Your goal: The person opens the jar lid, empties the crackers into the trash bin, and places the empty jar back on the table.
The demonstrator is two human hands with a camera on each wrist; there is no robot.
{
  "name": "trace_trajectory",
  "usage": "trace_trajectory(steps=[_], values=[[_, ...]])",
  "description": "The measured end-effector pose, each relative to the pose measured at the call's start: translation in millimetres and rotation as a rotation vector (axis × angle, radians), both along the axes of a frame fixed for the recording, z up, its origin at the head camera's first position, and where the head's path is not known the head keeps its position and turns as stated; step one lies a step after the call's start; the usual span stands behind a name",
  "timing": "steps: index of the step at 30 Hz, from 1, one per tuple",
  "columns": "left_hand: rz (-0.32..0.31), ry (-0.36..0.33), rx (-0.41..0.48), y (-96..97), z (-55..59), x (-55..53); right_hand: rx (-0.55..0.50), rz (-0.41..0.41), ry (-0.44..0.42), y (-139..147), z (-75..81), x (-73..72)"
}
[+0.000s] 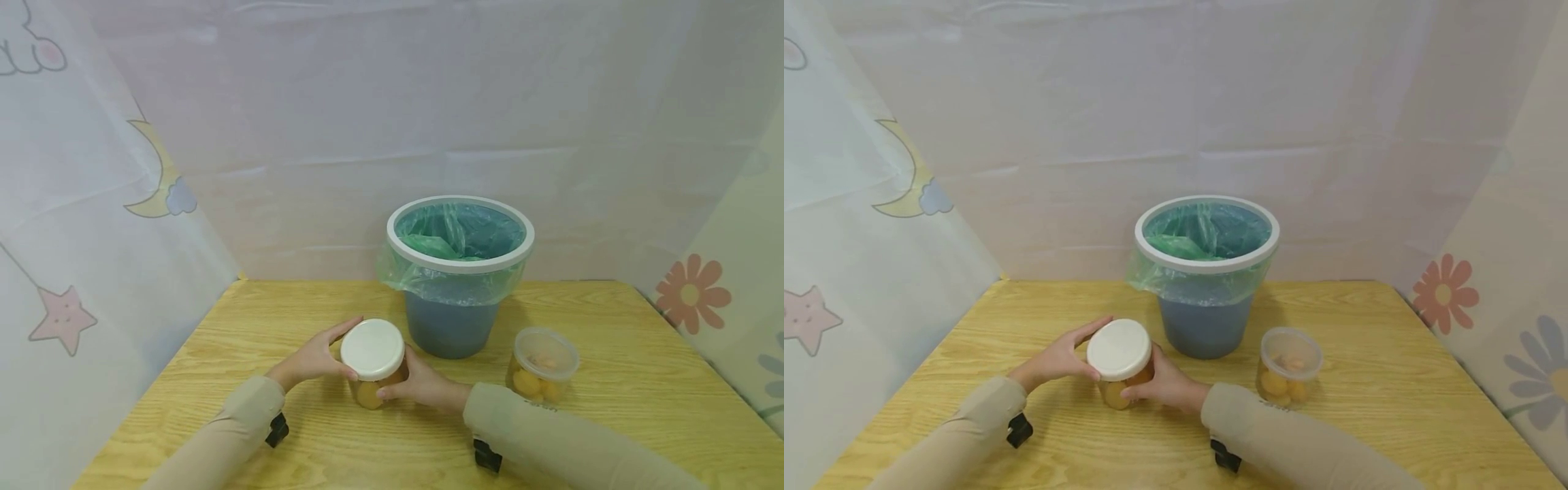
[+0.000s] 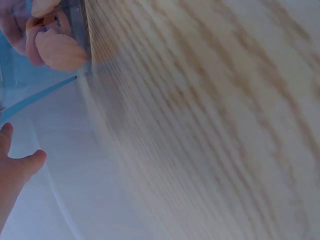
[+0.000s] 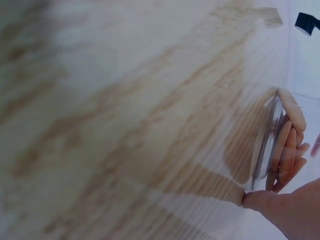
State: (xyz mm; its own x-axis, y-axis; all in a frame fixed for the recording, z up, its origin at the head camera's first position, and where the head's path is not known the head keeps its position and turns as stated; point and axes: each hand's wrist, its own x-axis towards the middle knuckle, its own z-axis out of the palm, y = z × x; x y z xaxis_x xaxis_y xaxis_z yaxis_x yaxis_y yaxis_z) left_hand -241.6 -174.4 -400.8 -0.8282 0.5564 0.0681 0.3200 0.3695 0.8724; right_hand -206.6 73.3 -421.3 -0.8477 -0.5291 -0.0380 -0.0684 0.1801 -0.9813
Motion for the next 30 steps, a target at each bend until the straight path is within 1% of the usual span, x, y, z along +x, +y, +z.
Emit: trace_trajectory(steps=[3,10,13,18,21,25,30], values=[[0.005,0.011,0.002,0.6,0.4,1.3,0.004,-0.003,0.004,0,1.1,1.0],[0.043,0.014,0.013,0.3,2.5,5.1,0.014,-0.004,0.011,0,2.0,2.1],[0.048,0.029,0.033,-2.8,2.8,6.7,0.014,0.003,0.011,1,2.0,1.6],[0.057,0.050,0.049,-12.7,3.1,10.3,-0.018,0.038,0.006,0,0.1,0.7],[0.061,0.048,0.052,-19.2,3.3,13.1,0.001,0.027,0.002,0,-1.0,0.3],[0.073,0.043,0.056,-26.3,4.7,16.1,0.056,-0.014,0.002,1,-2.5,0.0],[0.112,0.047,0.052,-34.6,7.1,19.2,0.048,-0.025,0.003,1,-3.3,0.3]])
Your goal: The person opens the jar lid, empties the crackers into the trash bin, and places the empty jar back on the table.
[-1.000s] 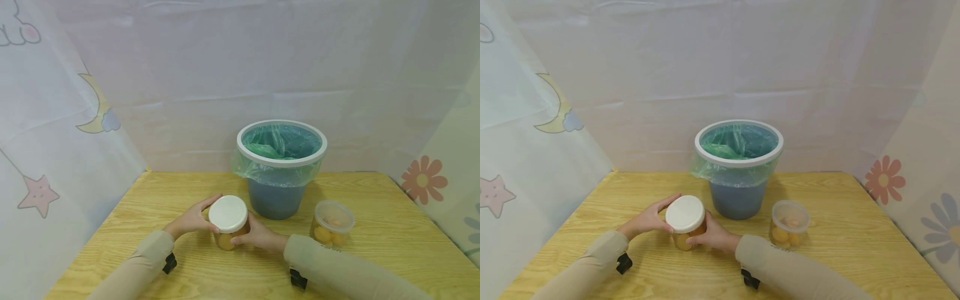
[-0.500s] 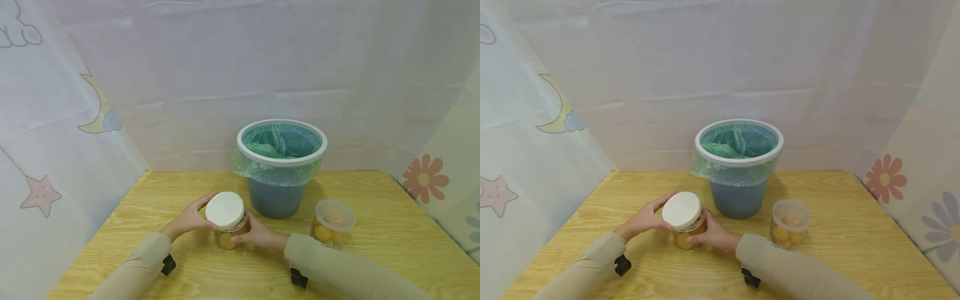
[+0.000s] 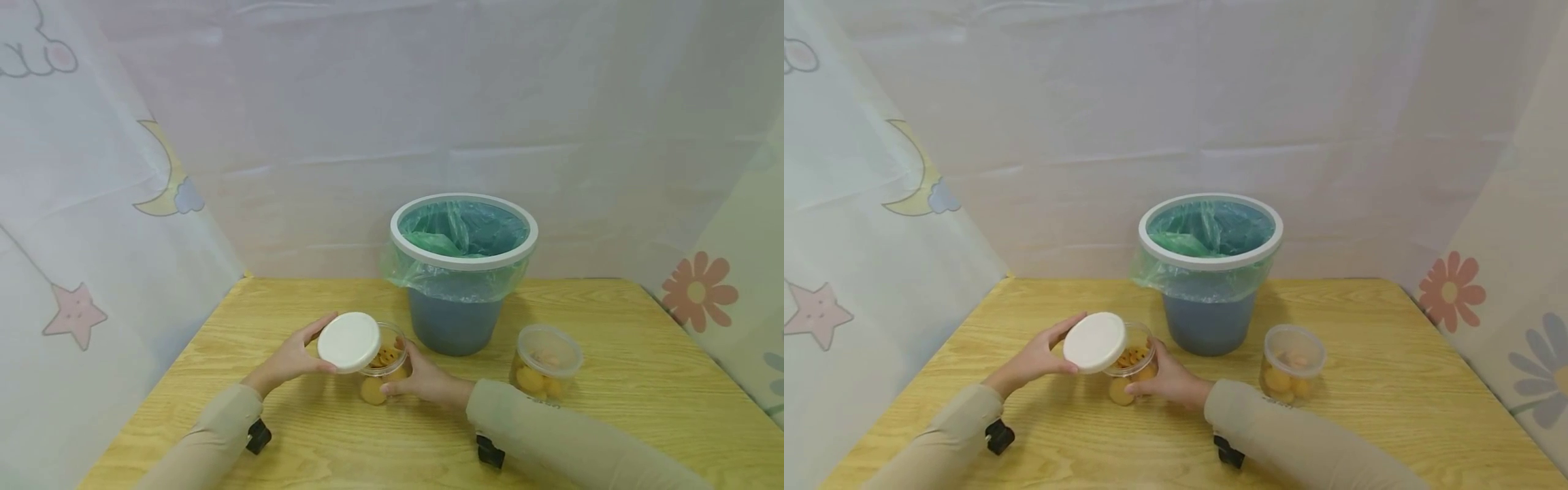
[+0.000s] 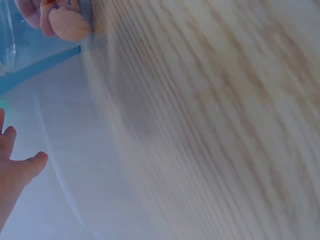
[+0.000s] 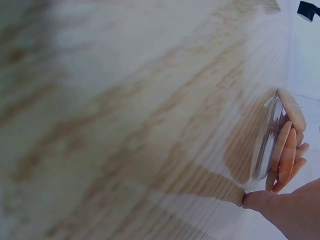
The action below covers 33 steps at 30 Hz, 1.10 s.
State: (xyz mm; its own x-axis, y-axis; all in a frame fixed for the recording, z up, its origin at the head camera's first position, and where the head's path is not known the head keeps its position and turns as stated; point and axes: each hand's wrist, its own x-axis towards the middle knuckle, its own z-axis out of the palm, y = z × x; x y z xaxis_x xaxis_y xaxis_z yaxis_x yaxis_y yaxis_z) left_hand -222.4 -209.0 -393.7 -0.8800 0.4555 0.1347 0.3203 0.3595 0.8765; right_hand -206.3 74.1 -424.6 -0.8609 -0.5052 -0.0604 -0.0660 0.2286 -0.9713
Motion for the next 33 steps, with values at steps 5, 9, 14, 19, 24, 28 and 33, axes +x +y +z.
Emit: trace_trajectory(steps=[5,9,14,19,24,28,33], values=[[0.036,0.005,-0.006,-9.1,0.2,2.1,0.004,0.001,0.009,0,-0.3,-0.8],[0.047,-0.003,0.019,-15.3,0.2,4.6,0.011,-0.004,0.004,0,0.7,-0.6],[0.062,0.010,0.010,-23.2,-0.9,7.9,0.017,-0.002,-0.005,1,2.7,-0.2],[0.080,0.035,-0.006,-31.5,-1.7,11.4,0.024,0.001,-0.005,0,3.3,-0.5],[0.104,0.018,-0.004,-37.8,0.0,14.9,0.019,0.004,-0.005,-1,3.8,0.0],[0.119,0.012,-0.007,-42.4,-0.2,15.1,0.008,0.010,-0.010,0,4.0,0.7],[0.154,0.001,-0.037,-47.8,-1.8,15.4,0.010,0.011,-0.018,0,4.2,0.8]])
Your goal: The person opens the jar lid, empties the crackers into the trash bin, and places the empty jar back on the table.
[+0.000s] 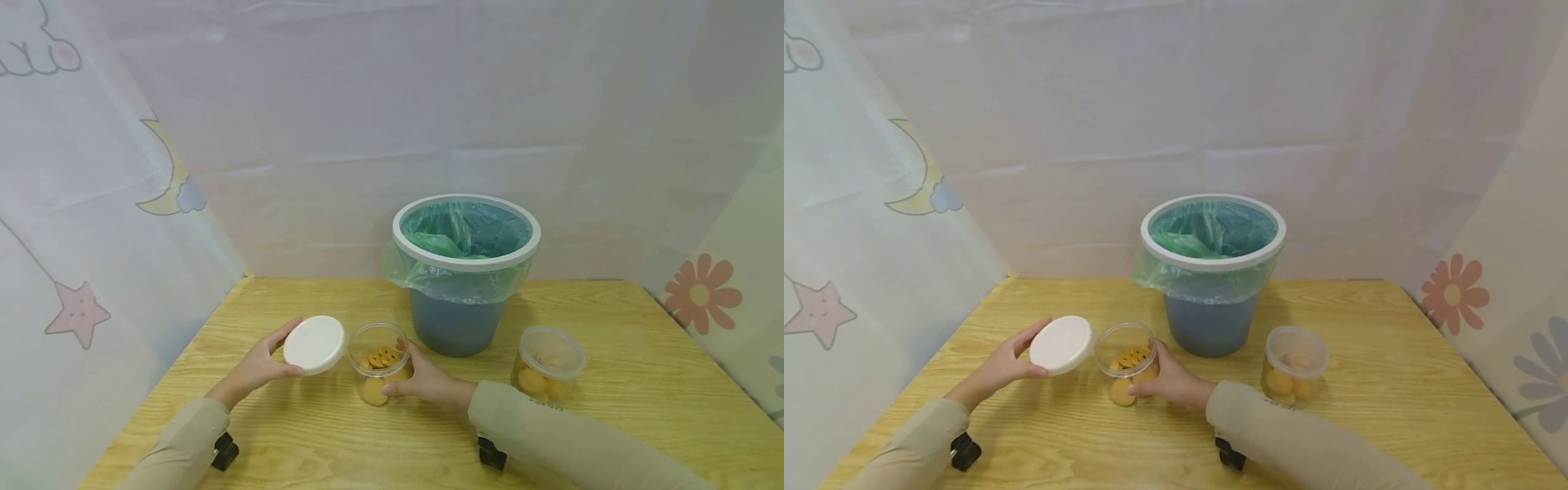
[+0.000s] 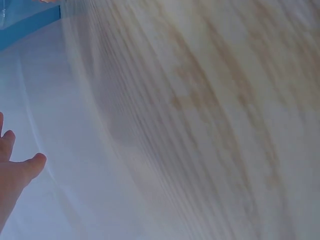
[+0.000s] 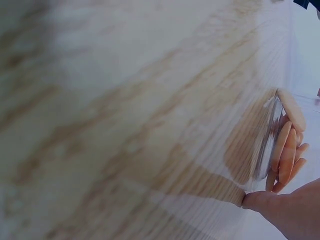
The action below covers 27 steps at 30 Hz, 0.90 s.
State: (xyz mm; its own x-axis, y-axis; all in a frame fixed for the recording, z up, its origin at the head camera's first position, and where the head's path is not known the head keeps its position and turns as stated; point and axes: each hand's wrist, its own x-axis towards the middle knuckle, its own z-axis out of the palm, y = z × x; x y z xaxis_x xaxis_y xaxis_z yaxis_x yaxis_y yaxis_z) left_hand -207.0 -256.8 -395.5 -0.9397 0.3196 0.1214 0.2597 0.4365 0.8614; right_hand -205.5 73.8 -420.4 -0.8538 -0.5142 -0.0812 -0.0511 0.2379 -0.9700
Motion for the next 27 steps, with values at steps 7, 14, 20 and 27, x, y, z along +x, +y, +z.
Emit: trace_trajectory(steps=[7,14,20,27], values=[[0.033,-0.016,-0.047,-8.0,-1.0,2.0,-0.004,0.002,-0.013,-1,-1.1,0.3],[0.029,-0.027,-0.094,-14.5,-5.9,0.9,0.005,-0.053,0.001,-5,-1.8,1.7],[0.026,-0.025,-0.107,-19.6,-10.0,0.3,0.033,-0.143,0.040,-11,-3.3,0.3],[0.014,-0.031,-0.165,-20.2,-11.8,1.0,0.032,-0.144,0.055,-14,-5.9,-5.1]])
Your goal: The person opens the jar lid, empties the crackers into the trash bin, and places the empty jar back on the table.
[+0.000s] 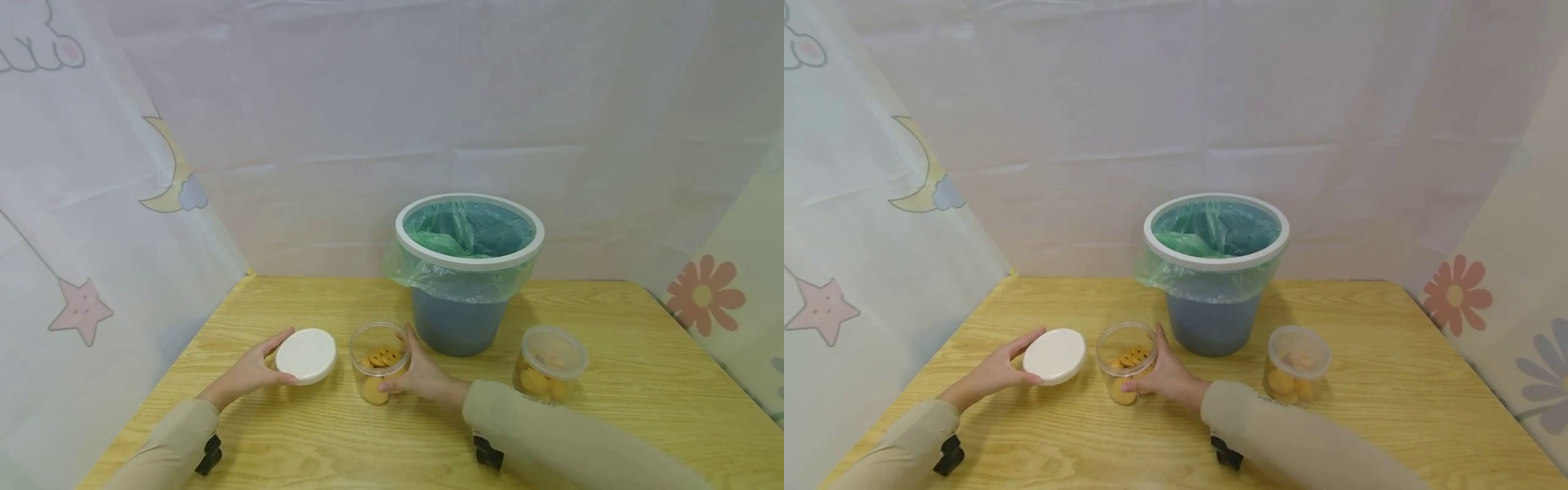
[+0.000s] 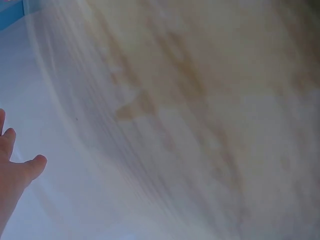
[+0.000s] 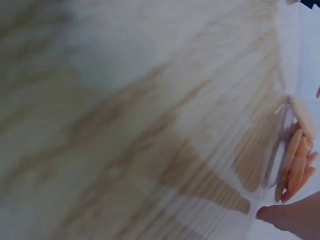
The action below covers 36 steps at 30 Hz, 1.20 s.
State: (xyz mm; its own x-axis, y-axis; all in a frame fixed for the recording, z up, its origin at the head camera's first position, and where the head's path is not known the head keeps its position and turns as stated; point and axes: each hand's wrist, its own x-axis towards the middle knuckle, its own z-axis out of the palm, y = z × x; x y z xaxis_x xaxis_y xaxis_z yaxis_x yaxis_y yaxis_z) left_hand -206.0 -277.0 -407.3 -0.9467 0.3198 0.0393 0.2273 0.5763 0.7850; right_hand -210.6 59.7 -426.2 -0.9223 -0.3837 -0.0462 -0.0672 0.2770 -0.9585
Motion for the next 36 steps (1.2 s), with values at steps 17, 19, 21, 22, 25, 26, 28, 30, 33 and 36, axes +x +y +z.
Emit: trace_trajectory(steps=[17,19,21,22,25,26,28,30,33,36], values=[[-0.052,-0.080,-0.071,4.4,-4.2,-6.3,-0.112,0.048,0.067,3,-5.6,-5.0],[-0.063,-0.074,-0.081,4.5,-6.0,-7.2,-0.116,0.045,0.059,3,-5.2,-4.6],[-0.070,-0.075,-0.095,4.4,-7.2,-7.6,-0.116,0.039,0.050,3,-5.1,-4.6],[-0.070,-0.079,-0.097,4.3,-7.7,-7.9,-0.115,0.038,0.048,3,-5.4,-4.8],[-0.072,-0.084,-0.109,2.5,-9.2,-9.0,-0.120,0.045,0.035,2,-5.7,-5.5],[-0.075,-0.087,-0.111,1.7,-9.9,-9.1,-0.120,0.047,0.030,2,-5.6,-5.8],[-0.085,-0.086,-0.120,-0.3,-12.4,-9.6,-0.125,0.052,0.021,2,-5.5,-6.4],[-0.100,-0.075,-0.144,-1.8,-14.6,-9.5,-0.118,0.045,0.011,2,-5.3,-6.9],[-0.120,-0.047,-0.209,-2.7,-17.1,-8.4,-0.104,0.030,-0.004,1,-4.5,-7.8],[-0.138,-0.036,-0.260,-1.7,-17.5,-6.2,-0.090,0.019,-0.012,1,-3.8,-8.3]])
